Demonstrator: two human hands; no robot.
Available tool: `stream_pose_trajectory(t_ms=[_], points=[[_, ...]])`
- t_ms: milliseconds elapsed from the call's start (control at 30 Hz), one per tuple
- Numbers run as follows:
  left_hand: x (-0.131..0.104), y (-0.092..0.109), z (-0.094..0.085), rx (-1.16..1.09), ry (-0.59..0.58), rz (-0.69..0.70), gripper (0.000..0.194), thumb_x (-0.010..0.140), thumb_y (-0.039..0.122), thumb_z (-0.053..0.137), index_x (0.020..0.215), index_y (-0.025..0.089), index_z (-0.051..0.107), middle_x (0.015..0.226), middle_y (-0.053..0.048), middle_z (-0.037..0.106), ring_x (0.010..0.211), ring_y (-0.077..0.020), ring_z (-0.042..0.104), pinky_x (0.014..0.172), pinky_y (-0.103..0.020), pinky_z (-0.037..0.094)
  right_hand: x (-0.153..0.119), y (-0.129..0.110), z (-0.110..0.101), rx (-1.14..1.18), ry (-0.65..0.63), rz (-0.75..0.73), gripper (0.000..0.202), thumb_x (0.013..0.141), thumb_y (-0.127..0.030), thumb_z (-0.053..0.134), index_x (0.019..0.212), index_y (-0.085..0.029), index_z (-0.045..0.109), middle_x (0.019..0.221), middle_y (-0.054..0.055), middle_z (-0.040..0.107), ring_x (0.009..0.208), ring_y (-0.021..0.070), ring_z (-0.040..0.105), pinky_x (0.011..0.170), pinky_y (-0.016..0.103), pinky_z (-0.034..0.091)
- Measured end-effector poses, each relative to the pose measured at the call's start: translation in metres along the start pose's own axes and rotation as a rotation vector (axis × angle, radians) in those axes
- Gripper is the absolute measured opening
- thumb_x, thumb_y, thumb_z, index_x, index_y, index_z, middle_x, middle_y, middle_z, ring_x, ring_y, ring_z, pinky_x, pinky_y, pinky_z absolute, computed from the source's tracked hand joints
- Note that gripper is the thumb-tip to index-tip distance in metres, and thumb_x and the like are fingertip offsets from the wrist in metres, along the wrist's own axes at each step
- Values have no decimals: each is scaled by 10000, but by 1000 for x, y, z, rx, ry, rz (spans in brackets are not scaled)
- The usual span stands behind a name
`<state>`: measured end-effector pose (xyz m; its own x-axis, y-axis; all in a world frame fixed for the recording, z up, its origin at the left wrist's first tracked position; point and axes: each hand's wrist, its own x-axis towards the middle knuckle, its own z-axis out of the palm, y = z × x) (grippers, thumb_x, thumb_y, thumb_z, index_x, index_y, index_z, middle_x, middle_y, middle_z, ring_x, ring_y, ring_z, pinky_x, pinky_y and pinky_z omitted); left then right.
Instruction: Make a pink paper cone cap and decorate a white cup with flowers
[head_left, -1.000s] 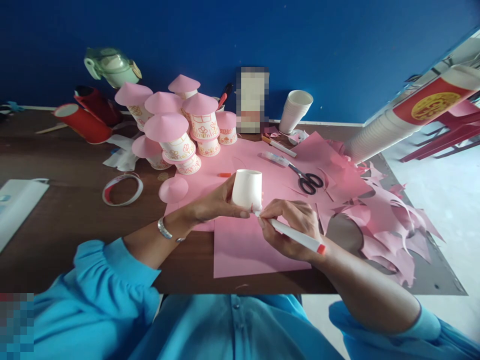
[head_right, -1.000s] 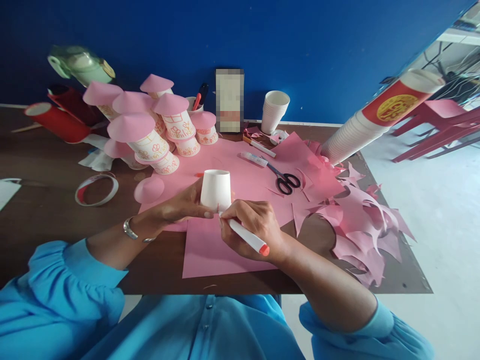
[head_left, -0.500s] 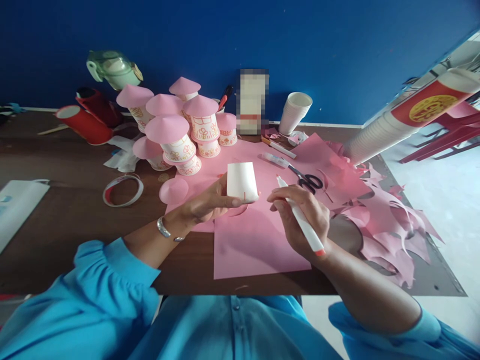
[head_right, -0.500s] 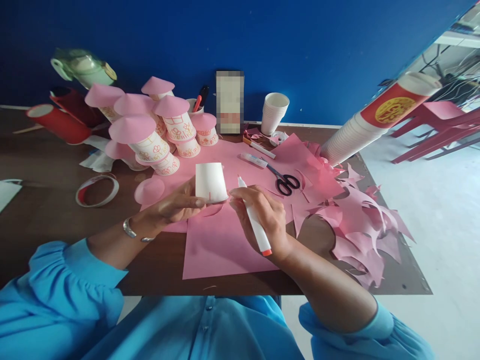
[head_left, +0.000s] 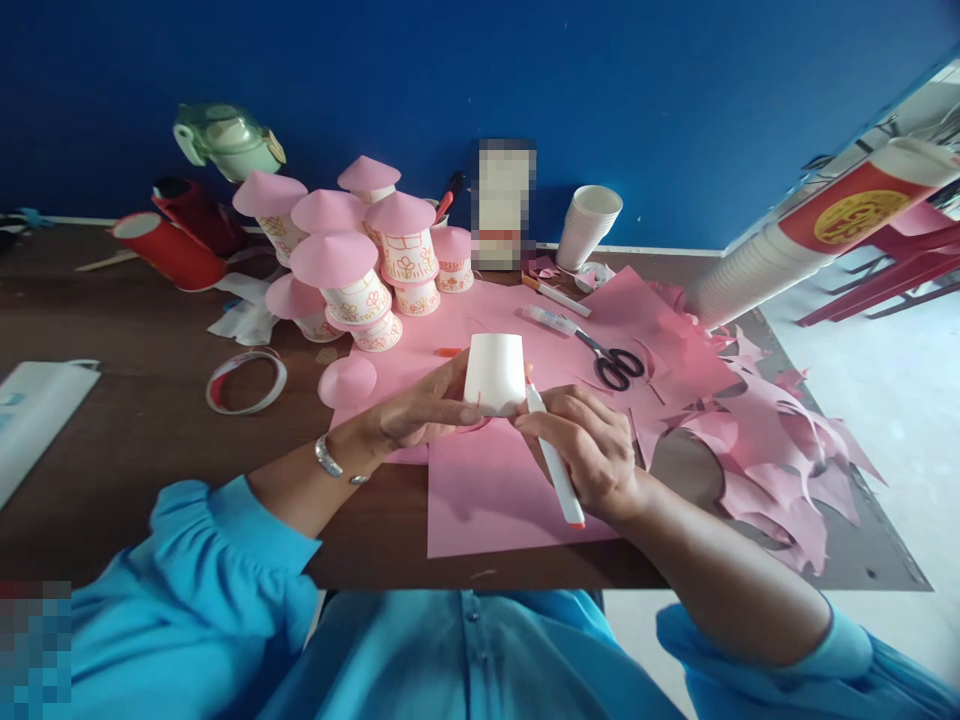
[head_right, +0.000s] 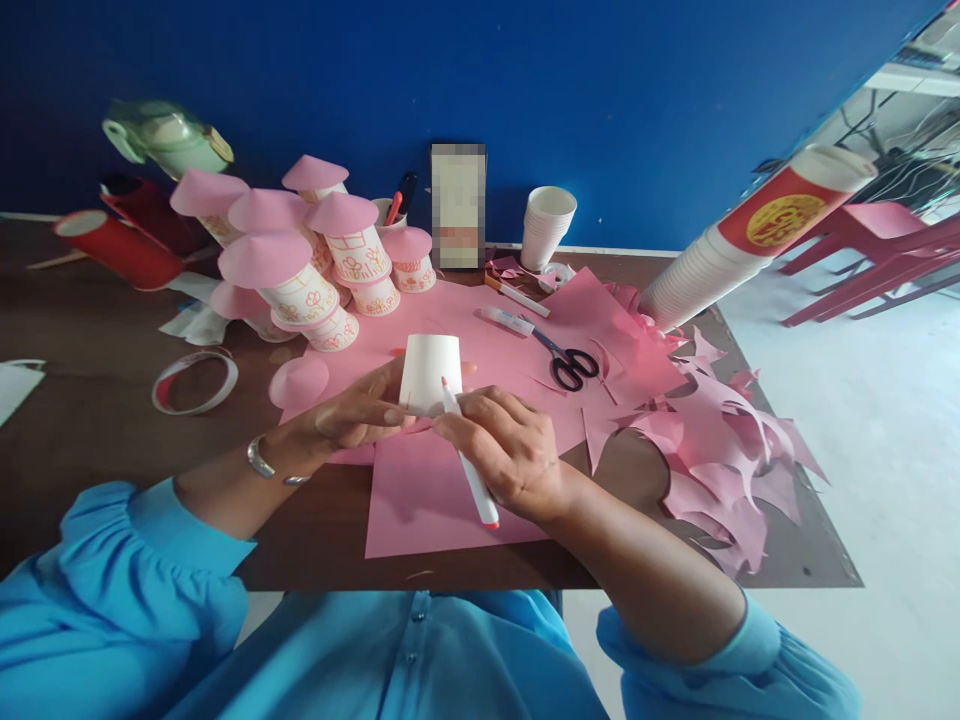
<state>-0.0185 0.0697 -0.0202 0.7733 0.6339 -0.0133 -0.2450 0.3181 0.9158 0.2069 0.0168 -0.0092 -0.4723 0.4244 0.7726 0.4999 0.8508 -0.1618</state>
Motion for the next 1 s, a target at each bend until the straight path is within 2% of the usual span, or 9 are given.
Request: stream_pose_trajectory(t_ms=[167, 267, 400, 467, 567, 667, 833, 1000], points=[[3, -4, 2, -73, 48, 2, 609, 738, 262, 878, 1269, 247, 579, 1003, -34, 694, 923, -203, 653, 885, -382, 520, -2, 1, 6, 27, -15, -17, 335, 938, -45, 564, 1229, -205, 607, 844, 47, 676, 758, 208, 677, 665, 333, 575], [6, -4, 1, -40, 50, 0, 546, 739, 245, 884, 1206, 236, 602, 970, -32, 692, 925, -213, 651, 867, -373, 505, -1, 2, 5, 28, -15, -9, 328, 957, -73, 583, 1258, -201, 588, 859, 53, 684, 755, 204, 663, 664, 334, 580], [4, -4, -1, 26, 114, 9, 684, 738, 254, 892, 1338, 262, 564, 1066, -65, 688, 1029, -257, 636, 830, -351, 494, 5, -2, -4, 35, 47, 36, 248, 1047, -294, 564, 1254, -166, 609, 833, 55, 645, 684, 168, 616, 590, 294, 543], [3, -4, -2, 64, 175, -15, 794, 730, 260, 899, 1422, 290, 510, 1134, -73, 665, 1051, -257, 615, 801, -332, 494, 9, -6, -8, 13, 65, 77, 255, 1070, -338, 514, 1215, -174, 646, 805, 41, 618, 633, 143, 598, 545, 272, 513], [1, -4, -2, 106, 223, -19, 903, 710, 276, 909, 1489, 320, 456, 1202, -73, 629, 1064, -252, 592, 808, -336, 504, 11, -12, -9, 15, 74, 154, 150, 1012, -220, 589, 1149, -205, 647, 805, 22, 655, 622, 124, 632, 531, 244, 516], [1, -5, -2, 117, 217, -24, 925, 713, 291, 901, 1508, 336, 431, 1190, -61, 619, 1045, -248, 587, 807, -347, 513, 10, -15, -5, 56, 105, 217, 178, 932, -152, 670, 1077, -227, 598, 813, 5, 704, 671, 135, 697, 552, 231, 553], [1, -4, -1, 120, 206, -39, 903, 710, 303, 902, 1487, 339, 444, 1169, -52, 608, 1058, -249, 580, 828, -361, 525, 9, -13, -1, 74, 158, 186, 206, 873, -94, 694, 995, -223, 588, 772, 2, 698, 651, 145, 711, 558, 241, 579], [2, -3, -1, 147, 221, -19, 890, 701, 308, 908, 1468, 336, 457, 1187, -48, 590, 1071, -247, 569, 833, -357, 515, 8, -10, 0, 49, 158, 157, 183, 874, -83, 672, 971, -208, 581, 753, -5, 689, 629, 131, 699, 559, 226, 570]])
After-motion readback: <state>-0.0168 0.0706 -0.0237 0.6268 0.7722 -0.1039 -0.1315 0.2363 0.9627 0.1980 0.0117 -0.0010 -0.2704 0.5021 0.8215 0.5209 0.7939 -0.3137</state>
